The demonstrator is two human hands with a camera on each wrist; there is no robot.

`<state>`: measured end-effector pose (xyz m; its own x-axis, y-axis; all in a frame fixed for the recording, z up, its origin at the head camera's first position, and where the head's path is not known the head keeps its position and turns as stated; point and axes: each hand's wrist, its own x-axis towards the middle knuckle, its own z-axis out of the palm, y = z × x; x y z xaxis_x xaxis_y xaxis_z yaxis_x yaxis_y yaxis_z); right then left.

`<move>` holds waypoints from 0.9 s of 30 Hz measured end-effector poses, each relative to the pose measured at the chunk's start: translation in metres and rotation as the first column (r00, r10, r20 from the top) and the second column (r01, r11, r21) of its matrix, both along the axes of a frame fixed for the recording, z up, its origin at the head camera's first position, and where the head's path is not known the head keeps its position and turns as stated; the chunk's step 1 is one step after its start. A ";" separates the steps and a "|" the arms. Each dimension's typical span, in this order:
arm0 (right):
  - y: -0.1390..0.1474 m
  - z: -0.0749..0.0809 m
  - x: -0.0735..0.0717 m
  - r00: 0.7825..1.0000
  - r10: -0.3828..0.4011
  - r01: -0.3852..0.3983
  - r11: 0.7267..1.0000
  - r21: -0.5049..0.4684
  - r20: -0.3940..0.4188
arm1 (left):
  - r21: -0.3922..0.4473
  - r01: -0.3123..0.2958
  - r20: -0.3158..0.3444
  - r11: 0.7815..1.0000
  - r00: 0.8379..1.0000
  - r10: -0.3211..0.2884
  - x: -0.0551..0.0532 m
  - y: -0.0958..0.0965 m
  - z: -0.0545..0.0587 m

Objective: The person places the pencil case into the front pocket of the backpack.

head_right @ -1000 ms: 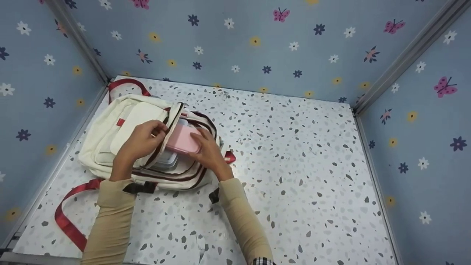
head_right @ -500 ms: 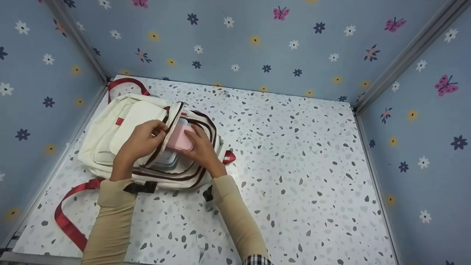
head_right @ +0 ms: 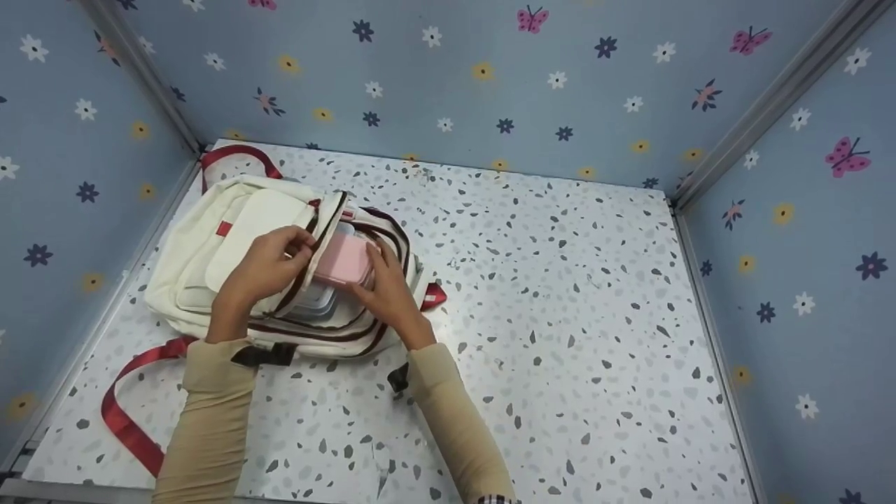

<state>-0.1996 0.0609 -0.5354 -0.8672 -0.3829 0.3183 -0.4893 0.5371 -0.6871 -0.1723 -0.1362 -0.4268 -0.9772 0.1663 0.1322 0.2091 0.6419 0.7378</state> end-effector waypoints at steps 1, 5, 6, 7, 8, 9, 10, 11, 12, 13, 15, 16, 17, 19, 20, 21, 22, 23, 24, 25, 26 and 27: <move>0.002 0.000 0.004 1.000 -0.009 0.009 1.000 0.004 0.007 | 0.002 0.001 0.002 1.000 1.000 -0.001 0.000 0.000 -0.001; 0.008 0.002 0.023 0.997 -0.024 0.024 1.000 0.004 0.069 | 0.014 0.006 0.013 1.000 1.000 -0.006 0.001 0.000 -0.002; 0.009 0.002 0.027 0.996 -0.018 0.018 1.000 0.004 0.086 | 0.015 0.006 0.015 1.000 1.000 -0.006 0.001 0.000 -0.002; 0.010 0.002 0.031 0.995 -0.008 0.007 1.000 0.005 0.100 | 0.017 0.005 0.016 1.000 1.000 -0.006 0.001 0.001 -0.001; 0.011 0.002 0.034 0.993 0.004 -0.005 1.000 0.005 0.115 | 0.018 0.004 0.015 1.000 1.000 -0.004 0.001 0.001 -0.001; 0.012 0.002 0.036 0.992 0.017 -0.018 1.000 0.007 0.129 | 0.019 0.002 0.015 1.000 1.000 -0.003 0.001 0.001 0.000; 0.012 0.002 0.038 0.990 0.029 -0.031 0.999 0.011 0.138 | 0.019 0.001 0.012 1.000 1.000 -0.002 0.001 0.001 0.000; 0.013 0.002 0.039 0.988 0.042 -0.044 0.999 0.011 0.146 | 0.019 0.001 0.009 1.000 1.000 -0.002 0.001 0.001 0.001; 0.013 0.001 0.041 0.987 0.052 -0.054 0.998 0.014 0.155 | 0.018 0.003 0.006 1.000 1.000 -0.003 0.002 0.001 0.001; 0.013 0.001 0.041 0.985 0.060 -0.064 0.998 0.020 0.160 | 0.017 0.005 0.003 1.000 1.000 -0.006 0.002 0.001 0.000; 0.014 0.000 0.042 0.984 0.072 -0.078 0.997 0.029 0.165 | 0.018 0.010 -0.001 1.000 1.000 -0.010 0.002 0.002 0.000; 0.014 -0.001 0.042 0.984 0.077 -0.084 0.996 0.034 0.162 | 0.018 0.014 -0.004 1.000 1.000 -0.014 0.002 0.002 0.000; 0.014 -0.001 0.042 0.984 0.080 -0.088 0.995 0.041 0.159 | 0.018 0.017 -0.009 1.000 1.000 -0.017 0.002 0.002 -0.001; 0.013 -0.002 0.042 0.986 0.089 -0.097 0.994 0.047 0.139 | 0.017 0.021 -0.021 1.000 1.000 -0.021 0.003 0.002 -0.001; 0.012 -0.002 0.042 0.988 0.094 -0.101 0.994 0.047 0.126 | 0.017 0.021 -0.026 1.000 0.999 -0.021 0.003 0.003 -0.001; 0.011 -0.002 0.042 0.989 0.098 -0.104 0.993 0.052 0.110 | 0.018 0.022 -0.033 1.000 0.999 -0.022 0.003 0.003 -0.001; 0.009 -0.002 0.042 0.990 0.101 -0.107 0.993 0.058 0.095 | 0.017 0.023 -0.039 1.000 0.999 -0.023 0.004 0.002 -0.001; 0.008 -0.002 0.042 0.991 0.106 -0.111 0.992 0.064 0.078 | 0.017 0.024 -0.043 1.000 0.999 -0.023 0.004 0.002 -0.001; 0.005 -0.002 0.042 0.992 0.108 -0.113 0.991 0.074 0.063 | 0.017 0.025 -0.044 1.000 0.999 -0.025 0.005 0.002 -0.001; 0.003 -0.001 0.043 0.992 0.111 -0.115 0.990 0.083 0.053 | 0.017 0.029 -0.046 0.999 0.999 -0.028 0.005 0.002 -0.001; 0.000 -0.001 0.043 0.993 0.110 -0.114 0.989 0.099 0.044 | 0.018 0.034 -0.047 0.999 0.998 -0.033 0.005 0.002 -0.001; -0.003 -0.001 0.044 0.993 0.108 -0.112 0.987 0.117 0.039 | 0.017 0.037 -0.047 0.999 0.998 -0.036 0.006 0.003 0.000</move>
<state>-0.1560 0.0580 -0.5361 -0.8270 -0.5097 0.2372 -0.5282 0.5602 -0.6381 -0.1666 -0.1337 -0.4273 -0.9631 0.1993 0.1810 0.2670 0.6200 0.7378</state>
